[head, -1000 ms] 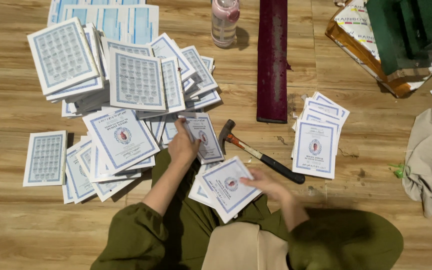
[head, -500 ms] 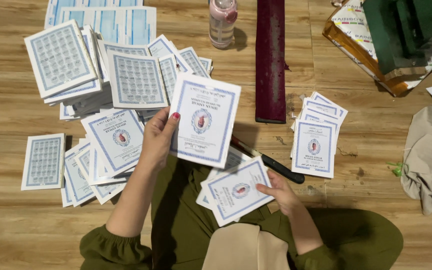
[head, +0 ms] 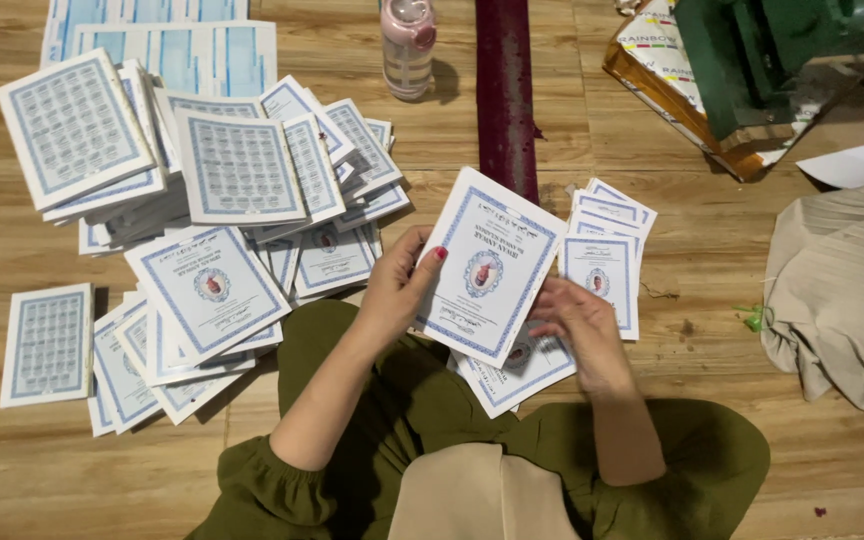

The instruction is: Sorting and stacking printed booklets on the floor while inspecting them

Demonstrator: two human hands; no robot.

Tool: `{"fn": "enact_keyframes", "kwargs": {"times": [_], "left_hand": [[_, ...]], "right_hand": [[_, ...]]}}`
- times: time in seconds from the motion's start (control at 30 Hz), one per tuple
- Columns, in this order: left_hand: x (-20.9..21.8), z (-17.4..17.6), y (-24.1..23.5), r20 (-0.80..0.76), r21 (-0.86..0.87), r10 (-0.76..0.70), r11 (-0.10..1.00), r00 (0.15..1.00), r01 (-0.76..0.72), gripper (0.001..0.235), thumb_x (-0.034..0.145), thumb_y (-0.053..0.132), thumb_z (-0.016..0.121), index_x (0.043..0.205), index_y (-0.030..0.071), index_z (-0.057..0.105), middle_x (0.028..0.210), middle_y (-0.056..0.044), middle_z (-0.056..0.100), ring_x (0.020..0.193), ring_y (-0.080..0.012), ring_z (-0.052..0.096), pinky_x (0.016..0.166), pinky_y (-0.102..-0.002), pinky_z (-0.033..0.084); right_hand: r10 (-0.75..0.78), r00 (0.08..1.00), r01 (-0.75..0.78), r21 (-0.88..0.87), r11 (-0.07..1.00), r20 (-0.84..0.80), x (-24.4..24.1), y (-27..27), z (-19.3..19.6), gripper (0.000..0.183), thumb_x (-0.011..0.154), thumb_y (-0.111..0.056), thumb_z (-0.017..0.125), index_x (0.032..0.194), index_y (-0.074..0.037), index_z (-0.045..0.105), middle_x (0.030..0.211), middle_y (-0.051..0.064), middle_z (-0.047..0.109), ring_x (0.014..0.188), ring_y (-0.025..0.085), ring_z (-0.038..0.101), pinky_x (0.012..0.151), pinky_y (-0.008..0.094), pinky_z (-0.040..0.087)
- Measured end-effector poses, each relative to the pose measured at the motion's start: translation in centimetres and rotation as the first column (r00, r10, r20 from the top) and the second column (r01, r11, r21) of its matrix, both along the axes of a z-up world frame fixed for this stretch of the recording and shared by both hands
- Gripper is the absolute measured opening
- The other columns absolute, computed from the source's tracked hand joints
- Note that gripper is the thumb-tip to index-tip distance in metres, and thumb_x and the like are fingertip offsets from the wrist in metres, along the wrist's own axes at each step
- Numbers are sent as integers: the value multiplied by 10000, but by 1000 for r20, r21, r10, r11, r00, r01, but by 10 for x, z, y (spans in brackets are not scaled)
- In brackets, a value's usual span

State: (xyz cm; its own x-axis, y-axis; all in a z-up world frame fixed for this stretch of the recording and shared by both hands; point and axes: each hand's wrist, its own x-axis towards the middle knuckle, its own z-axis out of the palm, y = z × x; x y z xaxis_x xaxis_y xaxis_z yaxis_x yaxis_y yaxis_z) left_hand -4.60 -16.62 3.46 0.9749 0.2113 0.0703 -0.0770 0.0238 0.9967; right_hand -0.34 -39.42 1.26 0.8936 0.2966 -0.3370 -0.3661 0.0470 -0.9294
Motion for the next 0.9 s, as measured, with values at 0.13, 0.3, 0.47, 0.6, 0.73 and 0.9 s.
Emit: {"fn": "enact_keyframes", "kwargs": {"times": [0.13, 0.3, 0.47, 0.6, 0.73, 0.9], "left_hand": [[0, 4, -11, -3, 12, -2, 1000, 1000, 2, 217, 899, 211, 508, 1052, 76, 582, 787, -114, 648, 750, -120, 515, 707, -298, 483], [-1, 1, -16, 4, 1, 49, 999, 999, -49, 240, 905, 207, 495, 1078, 65, 581, 825, -125, 653, 795, -124, 513, 754, -311, 472], [4, 6, -16, 19, -15, 105, 994, 994, -105, 223, 908, 202, 488, 1050, 58, 584, 749, -109, 634, 723, -131, 497, 681, -279, 456], [7, -1, -14, 31, -46, 137, 990, 990, -136, 219, 906, 206, 496, 1045, 65, 589, 721, -73, 616, 696, -121, 494, 659, -253, 449], [7, -7, -17, 20, -38, 144, 989, 989, -143, 218, 903, 191, 499, 1042, 50, 591, 706, -87, 608, 693, -130, 494, 647, -255, 448], [15, -11, -21, -7, -112, 17, 994, 1000, -18, 235, 906, 179, 488, 1079, 48, 578, 783, -94, 630, 741, -145, 531, 714, -289, 471]], "right_hand": [[-51, 988, 51, 3, 999, 149, -3, 10, 5, 220, 857, -140, 584, 993, 31, 609, 779, 116, 640, 632, 154, 611, 535, 261, 538], [21, 978, -29, 35, 999, 206, -3, 4, 2, 182, 826, -43, 590, 989, 37, 594, 777, 114, 628, 675, 155, 612, 613, 284, 539], [161, 965, -168, 19, 986, 206, -7, 6, 14, 394, 777, 37, 572, 1164, 18, 499, 904, 157, 593, 811, 222, 586, 747, 362, 503], [259, 936, -271, 17, 962, 240, -10, 4, -3, 495, 763, 55, 566, 1232, 2, 419, 962, 149, 558, 876, 226, 570, 784, 375, 496], [281, 922, -303, 43, 952, 266, -14, 5, 3, 562, 758, 40, 580, 1274, -26, 367, 968, 101, 542, 868, 175, 570, 759, 300, 505], [172, 970, -182, 50, 982, 170, 11, -19, -10, 461, 810, 11, 509, 1252, -23, 381, 944, 162, 549, 814, 238, 563, 701, 325, 505]]}}
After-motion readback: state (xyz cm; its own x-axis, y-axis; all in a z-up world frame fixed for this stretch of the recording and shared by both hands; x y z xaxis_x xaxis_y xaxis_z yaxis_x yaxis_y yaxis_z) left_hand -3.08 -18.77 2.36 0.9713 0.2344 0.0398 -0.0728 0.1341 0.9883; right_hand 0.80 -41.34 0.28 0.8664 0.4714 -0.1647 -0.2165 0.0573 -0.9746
